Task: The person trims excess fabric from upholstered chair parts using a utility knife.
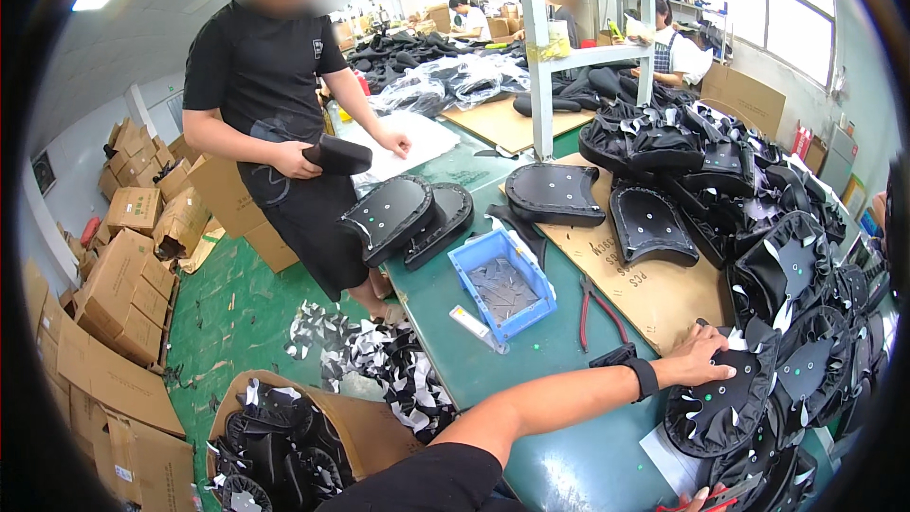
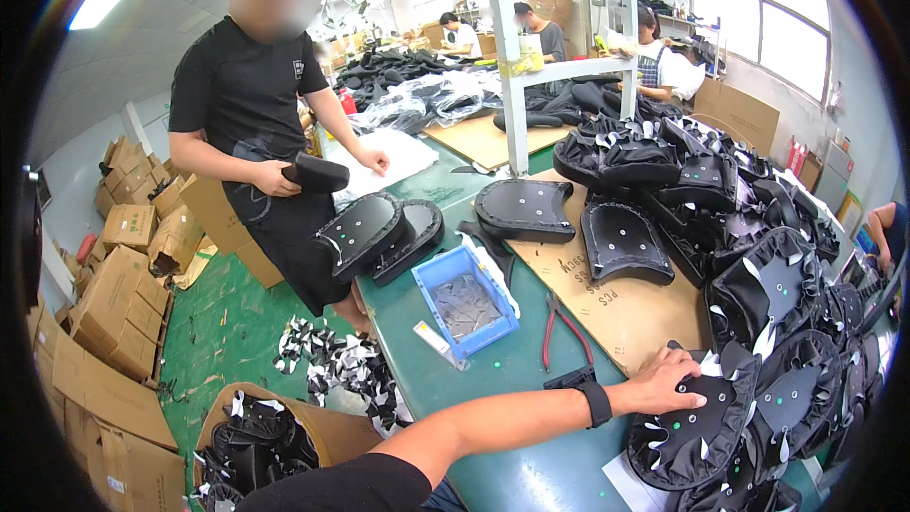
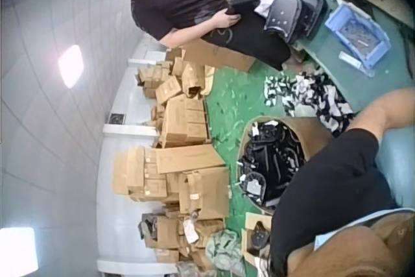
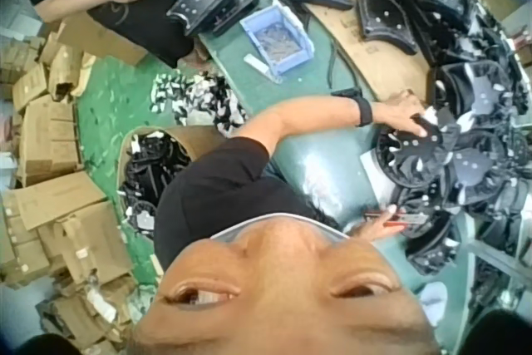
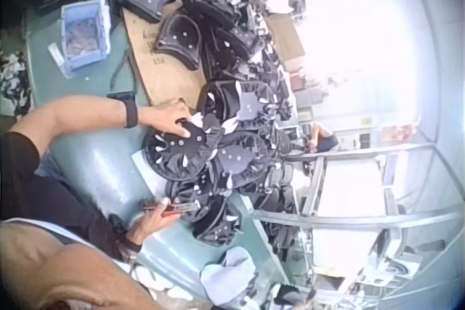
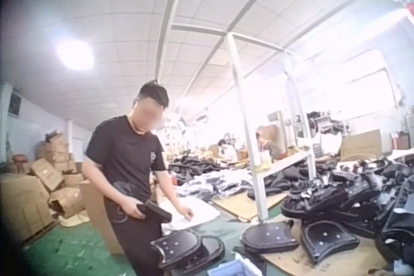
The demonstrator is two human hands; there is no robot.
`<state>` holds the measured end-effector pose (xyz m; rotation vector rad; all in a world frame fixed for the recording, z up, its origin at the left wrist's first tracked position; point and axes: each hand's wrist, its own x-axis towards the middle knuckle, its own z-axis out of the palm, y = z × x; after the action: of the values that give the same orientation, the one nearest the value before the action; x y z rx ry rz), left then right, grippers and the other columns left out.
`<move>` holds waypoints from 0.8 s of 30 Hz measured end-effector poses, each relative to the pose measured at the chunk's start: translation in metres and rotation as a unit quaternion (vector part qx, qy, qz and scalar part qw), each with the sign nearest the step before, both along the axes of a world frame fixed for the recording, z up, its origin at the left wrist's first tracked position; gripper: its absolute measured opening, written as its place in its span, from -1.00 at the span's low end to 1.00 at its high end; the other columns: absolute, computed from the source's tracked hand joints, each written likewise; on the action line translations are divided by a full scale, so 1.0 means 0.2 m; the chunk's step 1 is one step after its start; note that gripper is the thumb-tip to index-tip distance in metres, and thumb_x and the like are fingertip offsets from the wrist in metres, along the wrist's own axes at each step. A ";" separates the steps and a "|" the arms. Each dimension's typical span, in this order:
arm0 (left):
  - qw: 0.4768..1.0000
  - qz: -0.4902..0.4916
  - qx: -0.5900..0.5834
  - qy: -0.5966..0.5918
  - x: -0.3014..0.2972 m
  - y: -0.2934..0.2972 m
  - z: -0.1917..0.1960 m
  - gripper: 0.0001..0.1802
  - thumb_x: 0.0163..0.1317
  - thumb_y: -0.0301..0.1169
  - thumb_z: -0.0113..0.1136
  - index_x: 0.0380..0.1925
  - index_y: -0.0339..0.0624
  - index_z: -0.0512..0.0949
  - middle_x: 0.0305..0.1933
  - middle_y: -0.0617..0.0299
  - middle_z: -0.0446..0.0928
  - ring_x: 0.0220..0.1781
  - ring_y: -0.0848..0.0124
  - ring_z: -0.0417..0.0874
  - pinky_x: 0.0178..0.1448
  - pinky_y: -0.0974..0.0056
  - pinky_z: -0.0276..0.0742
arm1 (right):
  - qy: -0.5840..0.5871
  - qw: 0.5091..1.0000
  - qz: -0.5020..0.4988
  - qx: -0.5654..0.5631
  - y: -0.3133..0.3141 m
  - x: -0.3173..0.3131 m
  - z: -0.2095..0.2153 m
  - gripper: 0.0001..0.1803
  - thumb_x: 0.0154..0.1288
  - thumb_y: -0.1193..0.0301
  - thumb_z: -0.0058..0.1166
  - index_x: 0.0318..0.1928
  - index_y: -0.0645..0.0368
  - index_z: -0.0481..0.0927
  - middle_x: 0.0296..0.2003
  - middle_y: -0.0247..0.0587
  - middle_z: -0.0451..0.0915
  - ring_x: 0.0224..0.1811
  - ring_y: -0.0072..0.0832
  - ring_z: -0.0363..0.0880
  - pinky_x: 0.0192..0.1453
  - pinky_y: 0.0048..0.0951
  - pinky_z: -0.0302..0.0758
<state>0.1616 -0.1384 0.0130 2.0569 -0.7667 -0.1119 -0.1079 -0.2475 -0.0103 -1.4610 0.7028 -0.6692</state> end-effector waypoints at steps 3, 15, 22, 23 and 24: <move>0.999 -0.014 0.004 -0.035 -0.03 -0.04 -0.02 -0.44 0.03 0.01 0.32 -0.06 -0.09 0.52 0.05 0.02 0.35 0.17 0.07 0.28 0.21 -0.07 0.27 | 0.006 1.000 0.003 0.012 0.04 0.04 0.07 -0.29 0.32 0.30 0.22 0.36 0.18 0.19 0.14 -0.12 0.43 0.02 -0.38 0.44 0.01 -0.40 0.46; 0.938 0.303 -0.167 -0.032 -0.27 -0.17 -0.08 -0.36 -0.01 -0.06 0.34 -0.02 -0.20 0.39 -0.06 0.04 0.39 0.06 0.05 0.40 0.10 -0.05 0.28 | 0.053 0.997 -0.052 -0.021 -0.05 -0.03 0.00 -0.29 0.35 0.34 0.09 0.42 0.14 0.10 0.27 -0.10 0.36 0.19 -0.33 0.43 0.03 -0.31 0.53; 0.737 0.107 -0.433 0.507 0.03 -0.06 -0.19 -0.40 0.00 -0.18 0.51 -0.14 -0.42 0.48 -0.07 -0.02 0.54 -0.04 0.33 0.54 0.05 0.18 0.48 | 0.006 1.000 0.000 0.012 0.04 0.06 0.03 -0.31 0.38 0.32 0.08 0.43 0.11 0.11 0.31 -0.18 0.30 0.17 -0.36 0.44 -0.02 -0.31 0.59; 0.738 0.045 -0.403 0.540 0.01 -0.03 -0.07 -0.41 0.02 -0.19 0.50 -0.12 -0.40 0.47 -0.10 0.06 0.55 -0.07 0.36 0.54 0.02 0.23 0.48 | -0.001 1.000 0.005 0.025 0.04 0.07 0.04 -0.31 0.38 0.33 0.08 0.42 0.11 0.11 0.29 -0.18 0.31 0.16 -0.37 0.44 -0.01 -0.30 0.59; 0.779 0.041 -0.373 0.502 0.00 -0.05 -0.05 -0.41 0.02 -0.20 0.49 -0.09 -0.38 0.46 -0.13 0.11 0.55 -0.13 0.36 0.56 -0.03 0.25 0.49 | -0.012 0.999 -0.012 0.036 0.05 0.07 0.04 -0.34 0.39 0.33 0.08 0.41 0.12 0.13 0.28 -0.20 0.32 0.14 -0.40 0.45 -0.01 -0.29 0.61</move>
<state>0.1607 -0.1482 0.0027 0.9995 0.0057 -0.6783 -0.0947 -0.2380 -0.0015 -1.3782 0.7194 -0.6712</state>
